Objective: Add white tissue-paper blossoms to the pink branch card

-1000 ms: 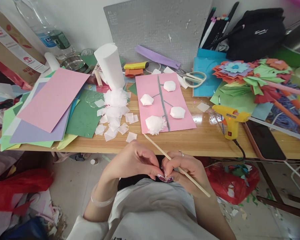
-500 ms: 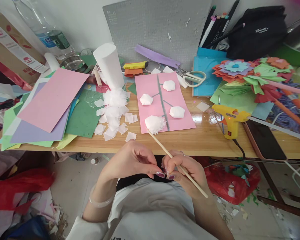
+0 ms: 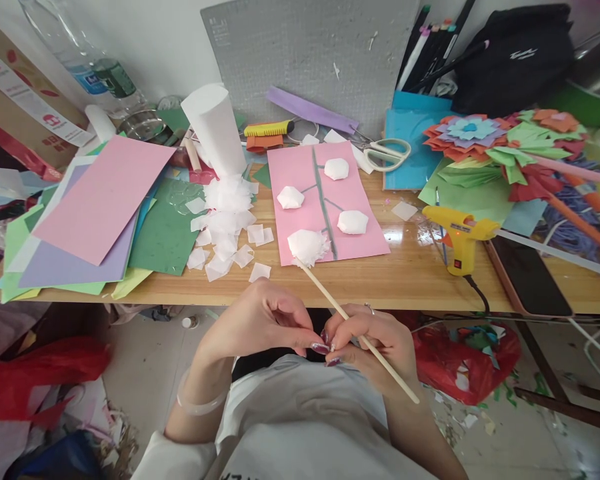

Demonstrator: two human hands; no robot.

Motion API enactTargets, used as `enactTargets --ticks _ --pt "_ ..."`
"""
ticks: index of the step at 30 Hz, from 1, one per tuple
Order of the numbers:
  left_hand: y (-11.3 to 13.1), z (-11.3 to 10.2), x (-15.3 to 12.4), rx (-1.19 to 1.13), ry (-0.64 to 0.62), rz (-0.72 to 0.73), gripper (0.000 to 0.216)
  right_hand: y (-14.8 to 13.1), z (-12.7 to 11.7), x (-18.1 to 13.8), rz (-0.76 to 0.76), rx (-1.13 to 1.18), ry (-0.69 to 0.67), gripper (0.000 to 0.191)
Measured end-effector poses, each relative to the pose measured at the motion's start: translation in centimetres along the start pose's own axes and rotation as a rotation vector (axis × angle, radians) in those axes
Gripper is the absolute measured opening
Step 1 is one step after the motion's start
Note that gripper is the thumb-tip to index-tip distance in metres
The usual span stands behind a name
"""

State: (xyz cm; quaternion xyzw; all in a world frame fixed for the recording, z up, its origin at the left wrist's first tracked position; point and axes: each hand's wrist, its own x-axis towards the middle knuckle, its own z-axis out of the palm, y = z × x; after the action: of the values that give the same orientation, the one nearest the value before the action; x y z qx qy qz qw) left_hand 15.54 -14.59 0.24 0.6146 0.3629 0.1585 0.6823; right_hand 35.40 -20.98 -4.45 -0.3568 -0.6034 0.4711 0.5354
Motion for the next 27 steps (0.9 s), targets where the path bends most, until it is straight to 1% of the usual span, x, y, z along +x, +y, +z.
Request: enactTargets --ticks 5,8,13,17,21,25,27 --pt "0.1 -0.1 0.1 -0.017 -0.010 -0.011 0.012 -0.3 -0.1 0.2 0.005 -0.008 -0.014 0.005" --pt "0.0 -0.1 0.2 0.000 -0.026 -0.007 0.013 -0.5 -0.2 0.3 0.010 -0.041 -0.048 0.010" --pt "-0.2 -0.2 0.4 0.027 -0.048 -0.022 0.020 -0.7 -0.2 0.2 0.084 -0.104 -0.087 0.017" --pt "-0.3 -0.3 0.4 0.040 -0.051 -0.015 0.019 -0.5 -0.2 0.3 0.102 -0.122 -0.138 0.021" --pt "-0.2 -0.3 0.3 0.020 -0.038 -0.031 0.019 -0.1 -0.3 0.2 0.104 -0.111 -0.138 0.018" --pt "-0.1 -0.2 0.2 0.015 -0.016 -0.031 0.022 0.5 -0.1 -0.3 0.122 -0.081 -0.143 0.019" --pt "-0.2 -0.2 0.2 0.022 -0.005 -0.020 0.022 0.6 0.1 -0.5 0.130 -0.033 -0.096 0.022"
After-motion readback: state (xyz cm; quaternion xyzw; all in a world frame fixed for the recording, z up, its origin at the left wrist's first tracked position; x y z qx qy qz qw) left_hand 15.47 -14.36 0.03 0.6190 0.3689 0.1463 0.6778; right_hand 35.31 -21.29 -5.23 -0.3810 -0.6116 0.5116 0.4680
